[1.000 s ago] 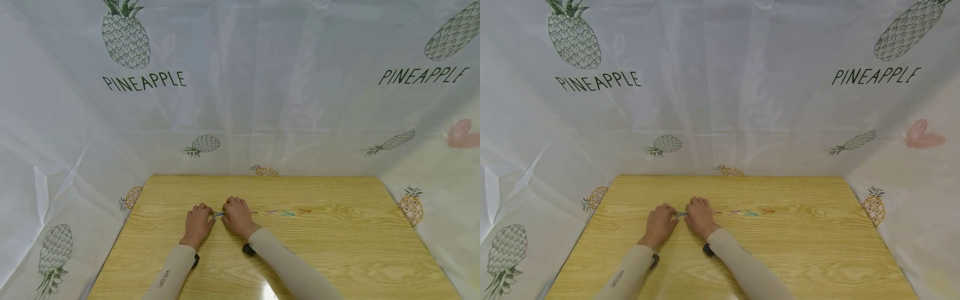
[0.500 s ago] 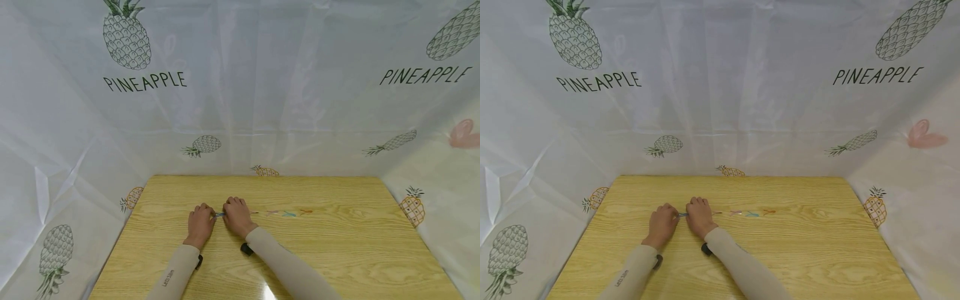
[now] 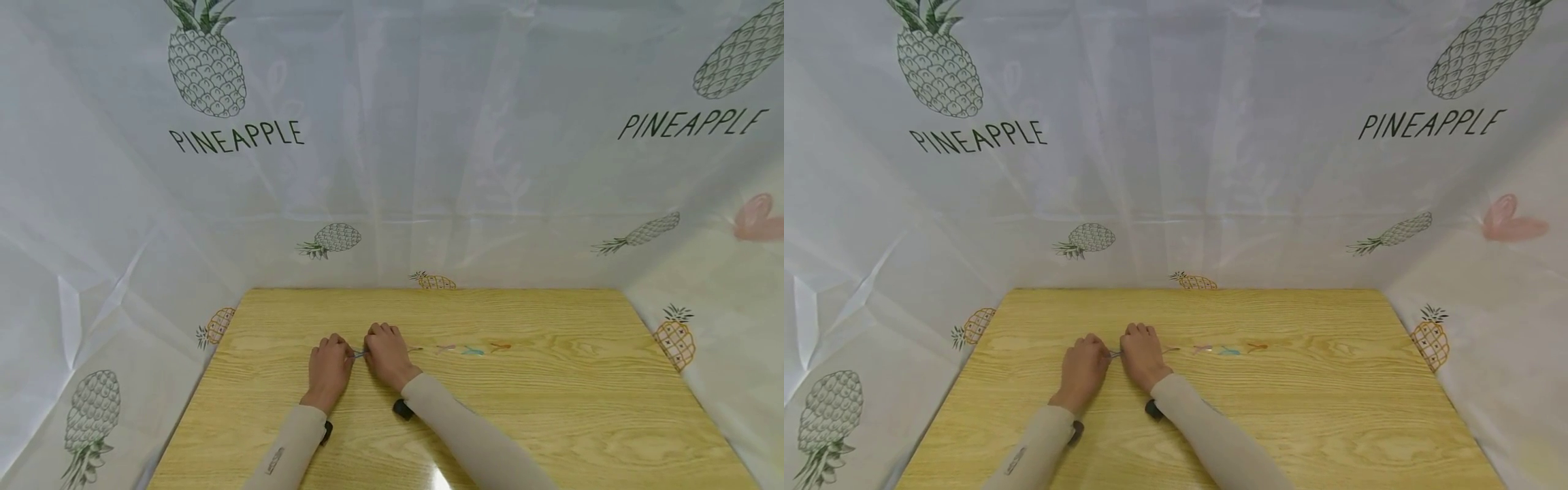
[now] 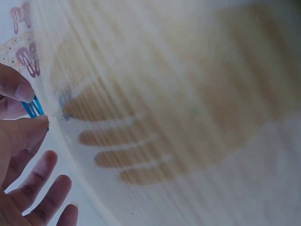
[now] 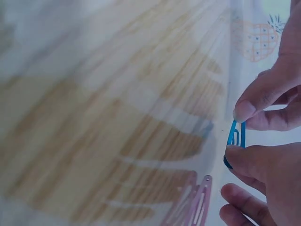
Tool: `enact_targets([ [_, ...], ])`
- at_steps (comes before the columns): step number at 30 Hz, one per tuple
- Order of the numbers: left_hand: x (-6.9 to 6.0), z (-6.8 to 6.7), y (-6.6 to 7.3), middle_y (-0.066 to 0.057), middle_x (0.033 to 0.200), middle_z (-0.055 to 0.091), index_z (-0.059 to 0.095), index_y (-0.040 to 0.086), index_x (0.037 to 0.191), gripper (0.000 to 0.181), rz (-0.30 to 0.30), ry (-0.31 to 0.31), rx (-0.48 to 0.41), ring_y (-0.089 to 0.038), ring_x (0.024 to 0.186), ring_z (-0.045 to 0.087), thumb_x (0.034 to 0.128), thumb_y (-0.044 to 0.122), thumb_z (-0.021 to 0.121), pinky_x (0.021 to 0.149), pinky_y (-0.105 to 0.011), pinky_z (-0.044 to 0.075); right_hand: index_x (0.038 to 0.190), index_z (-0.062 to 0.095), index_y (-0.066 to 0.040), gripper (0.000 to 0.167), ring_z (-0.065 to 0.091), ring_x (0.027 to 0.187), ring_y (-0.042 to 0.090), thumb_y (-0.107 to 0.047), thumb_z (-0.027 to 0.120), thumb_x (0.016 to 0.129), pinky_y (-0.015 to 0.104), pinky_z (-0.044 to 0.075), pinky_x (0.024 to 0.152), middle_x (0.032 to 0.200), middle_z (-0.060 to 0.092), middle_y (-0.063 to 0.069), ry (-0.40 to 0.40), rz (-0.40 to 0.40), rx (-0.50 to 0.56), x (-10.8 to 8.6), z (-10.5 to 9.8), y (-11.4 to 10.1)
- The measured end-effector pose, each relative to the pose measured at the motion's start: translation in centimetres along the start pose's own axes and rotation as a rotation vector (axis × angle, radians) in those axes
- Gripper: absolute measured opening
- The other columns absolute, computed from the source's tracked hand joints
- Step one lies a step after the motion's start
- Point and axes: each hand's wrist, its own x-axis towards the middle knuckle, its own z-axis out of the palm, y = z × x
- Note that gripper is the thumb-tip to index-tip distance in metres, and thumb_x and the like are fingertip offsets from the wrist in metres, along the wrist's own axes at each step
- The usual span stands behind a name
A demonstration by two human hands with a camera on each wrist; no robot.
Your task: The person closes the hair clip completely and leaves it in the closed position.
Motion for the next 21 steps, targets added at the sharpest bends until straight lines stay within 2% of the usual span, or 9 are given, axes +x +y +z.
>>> enact_targets([
  [14, -1.0, -0.2, -0.3, -0.004, 0.098, 0.066, 0.077, 0.014, 0.082, 0.013, 0.095, 0.136, -0.051, -0.03, 0.091, 0.064, 0.087, 0.012, 0.088, 0.082, -0.051, 0.052, 0.09, 0.078, -0.022, 0.009, 0.063, 0.108, 0.018, -0.027, 0.081, 0.096, 0.038, 0.051, 0.102, 0.114, 0.067, -0.004, 0.074, -0.026, -0.02, -1.5, -2.1, 0.0],
  [21, -1.2, -0.4, -0.1, -0.004, 0.098, 0.066, 0.076, 0.012, 0.094, 0.02, 0.11, 0.166, -0.114, -0.029, 0.092, 0.064, 0.0841, 0.018, 0.092, 0.086, -0.051, 0.052, 0.087, 0.077, -0.021, 0.011, 0.064, 0.106, 0.017, -0.025, 0.083, 0.095, 0.037, 0.052, 0.1, 0.111, 0.067, -0.004, 0.122, -0.051, -0.007, -2.8, -3.1, 0.4],
])
